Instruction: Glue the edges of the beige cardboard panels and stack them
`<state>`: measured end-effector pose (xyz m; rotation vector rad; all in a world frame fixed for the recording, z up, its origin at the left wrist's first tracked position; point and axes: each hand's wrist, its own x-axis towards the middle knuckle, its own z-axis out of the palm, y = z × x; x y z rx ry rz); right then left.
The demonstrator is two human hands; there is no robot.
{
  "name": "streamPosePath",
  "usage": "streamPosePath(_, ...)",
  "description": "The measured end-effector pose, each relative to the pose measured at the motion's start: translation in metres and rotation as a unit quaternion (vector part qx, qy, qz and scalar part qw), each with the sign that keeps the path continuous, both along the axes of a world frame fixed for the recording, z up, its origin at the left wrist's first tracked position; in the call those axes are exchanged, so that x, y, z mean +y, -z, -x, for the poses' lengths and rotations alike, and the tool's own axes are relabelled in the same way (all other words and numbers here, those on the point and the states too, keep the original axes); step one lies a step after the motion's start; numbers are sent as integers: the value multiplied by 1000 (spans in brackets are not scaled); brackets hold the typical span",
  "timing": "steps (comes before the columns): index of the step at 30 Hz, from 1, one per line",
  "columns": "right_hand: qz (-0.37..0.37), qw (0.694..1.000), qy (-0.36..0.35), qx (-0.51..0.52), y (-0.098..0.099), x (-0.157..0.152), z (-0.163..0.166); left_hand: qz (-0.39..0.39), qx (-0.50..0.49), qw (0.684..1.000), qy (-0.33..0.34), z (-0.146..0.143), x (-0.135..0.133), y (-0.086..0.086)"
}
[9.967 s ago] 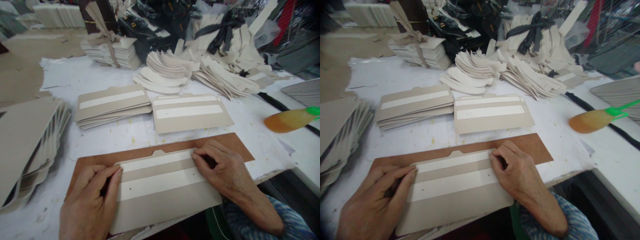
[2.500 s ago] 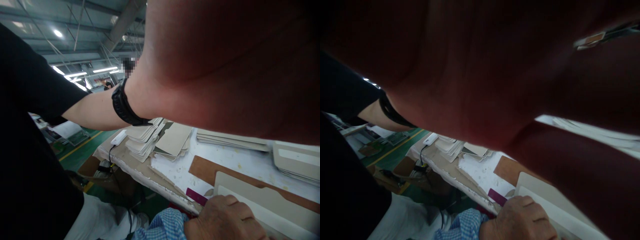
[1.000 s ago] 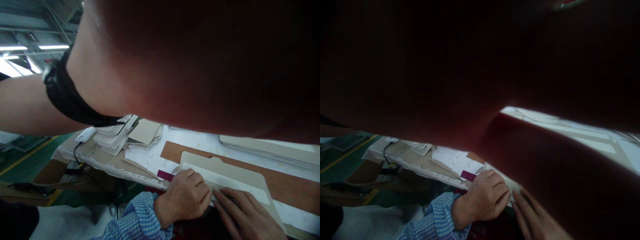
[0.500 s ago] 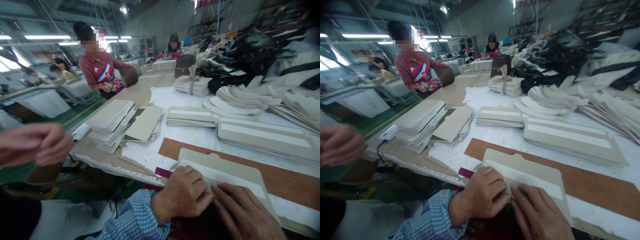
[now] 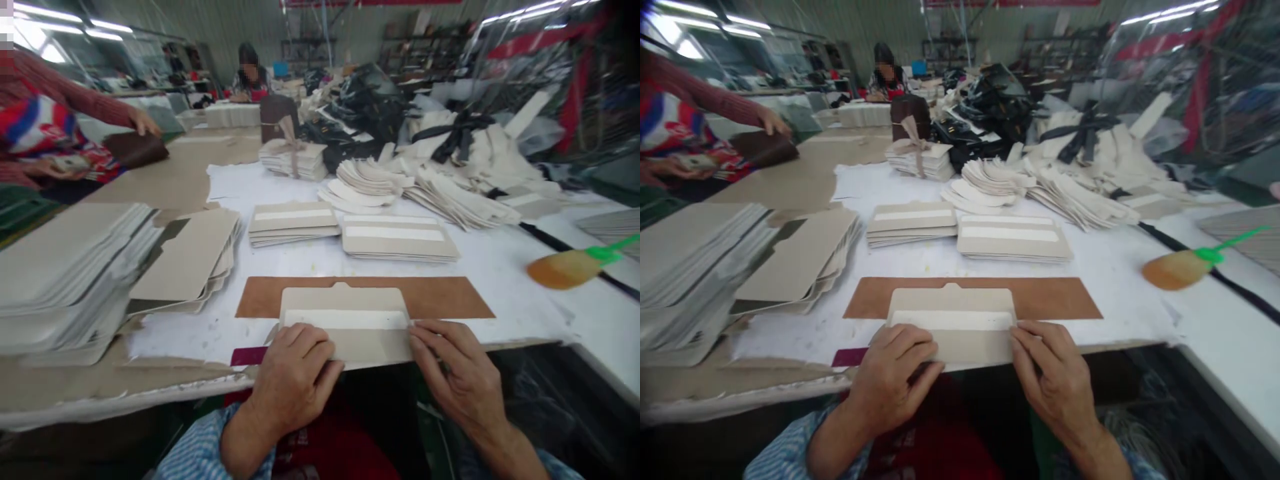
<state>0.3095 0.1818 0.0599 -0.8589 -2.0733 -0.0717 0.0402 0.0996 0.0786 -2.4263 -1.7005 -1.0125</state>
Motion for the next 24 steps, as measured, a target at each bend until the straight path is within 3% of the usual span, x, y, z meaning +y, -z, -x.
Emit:
streamPosePath(7,-1,998,70,3,10,4,-15,-4,-7,1000,9,5,3,2)
streamPosePath(24,45,998,26,-40,8,19,-5,-21,-6,999,39,1,7,1)
